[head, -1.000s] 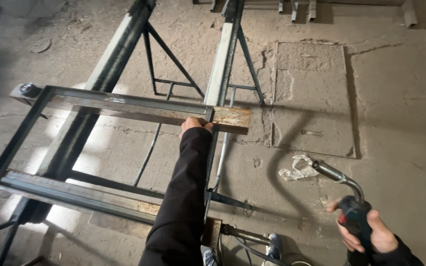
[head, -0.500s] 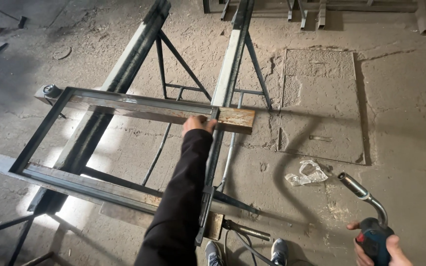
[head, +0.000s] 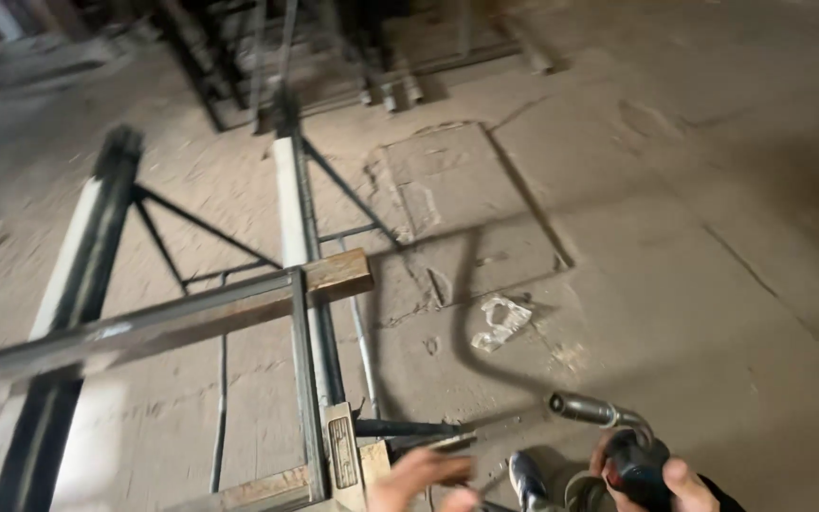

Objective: The person positions a rectangular steel frame on supports, measures its diagonals and edges with a tape measure, then picks up a welding torch and welds the frame joint, producing sparks as the arc strikes.

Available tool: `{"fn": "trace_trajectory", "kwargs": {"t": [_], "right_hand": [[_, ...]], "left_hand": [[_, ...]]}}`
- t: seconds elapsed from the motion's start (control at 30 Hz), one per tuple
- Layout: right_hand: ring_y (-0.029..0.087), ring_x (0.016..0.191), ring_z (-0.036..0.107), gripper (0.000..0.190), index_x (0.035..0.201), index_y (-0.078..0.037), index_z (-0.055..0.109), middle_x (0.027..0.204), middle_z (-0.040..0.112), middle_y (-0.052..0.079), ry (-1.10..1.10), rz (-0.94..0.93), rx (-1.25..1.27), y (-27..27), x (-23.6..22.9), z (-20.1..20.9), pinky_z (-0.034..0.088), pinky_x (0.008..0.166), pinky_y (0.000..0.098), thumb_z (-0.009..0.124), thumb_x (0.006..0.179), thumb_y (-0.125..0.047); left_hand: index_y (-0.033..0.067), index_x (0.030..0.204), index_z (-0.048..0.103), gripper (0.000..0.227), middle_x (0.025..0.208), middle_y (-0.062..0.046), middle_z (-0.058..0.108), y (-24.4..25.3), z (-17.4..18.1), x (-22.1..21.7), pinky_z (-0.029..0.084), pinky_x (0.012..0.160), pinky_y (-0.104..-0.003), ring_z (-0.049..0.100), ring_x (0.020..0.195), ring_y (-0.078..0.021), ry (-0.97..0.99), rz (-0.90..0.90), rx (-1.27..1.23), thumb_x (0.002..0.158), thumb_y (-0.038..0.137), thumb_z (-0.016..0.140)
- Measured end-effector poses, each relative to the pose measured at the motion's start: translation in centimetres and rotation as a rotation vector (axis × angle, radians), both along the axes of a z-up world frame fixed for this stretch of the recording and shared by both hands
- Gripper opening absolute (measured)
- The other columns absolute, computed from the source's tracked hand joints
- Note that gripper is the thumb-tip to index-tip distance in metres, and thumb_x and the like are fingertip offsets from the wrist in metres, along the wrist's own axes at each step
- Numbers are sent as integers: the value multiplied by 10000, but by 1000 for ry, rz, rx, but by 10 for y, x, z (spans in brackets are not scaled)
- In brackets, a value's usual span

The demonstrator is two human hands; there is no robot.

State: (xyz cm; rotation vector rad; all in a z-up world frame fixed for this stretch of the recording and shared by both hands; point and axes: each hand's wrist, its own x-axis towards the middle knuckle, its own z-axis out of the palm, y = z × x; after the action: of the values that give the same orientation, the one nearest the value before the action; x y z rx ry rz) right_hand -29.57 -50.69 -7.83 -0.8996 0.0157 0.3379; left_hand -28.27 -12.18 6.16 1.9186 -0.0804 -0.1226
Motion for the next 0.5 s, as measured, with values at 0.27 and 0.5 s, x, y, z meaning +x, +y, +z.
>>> {"fn": "trace_trajectory", "kwargs": {"t": [0.27, 0.5], "right_hand": [[199, 428, 514, 1090, 1062, 145, 551, 992, 627, 263, -159, -426, -166, 93, -179, 13, 395, 359, 340, 746, 620, -833], [236, 469, 572, 1230, 1296, 109, 570, 674, 624, 189, -84, -532, 4, 45, -307, 130, 452, 443, 351, 643, 620, -916]], "left_hand": [[-48, 1261, 722, 674, 1167, -189, 741, -34, -7, -86, 588, 1017, -390, 757, 1166, -330, -250, -659, -358, 952, 550, 753], [1, 1419, 562, 740, 1336, -228, 627, -28, -152, -152, 485, 1073, -461, 603, 1280, -405, -134, -1022, -7, 922, 520, 736]]}}
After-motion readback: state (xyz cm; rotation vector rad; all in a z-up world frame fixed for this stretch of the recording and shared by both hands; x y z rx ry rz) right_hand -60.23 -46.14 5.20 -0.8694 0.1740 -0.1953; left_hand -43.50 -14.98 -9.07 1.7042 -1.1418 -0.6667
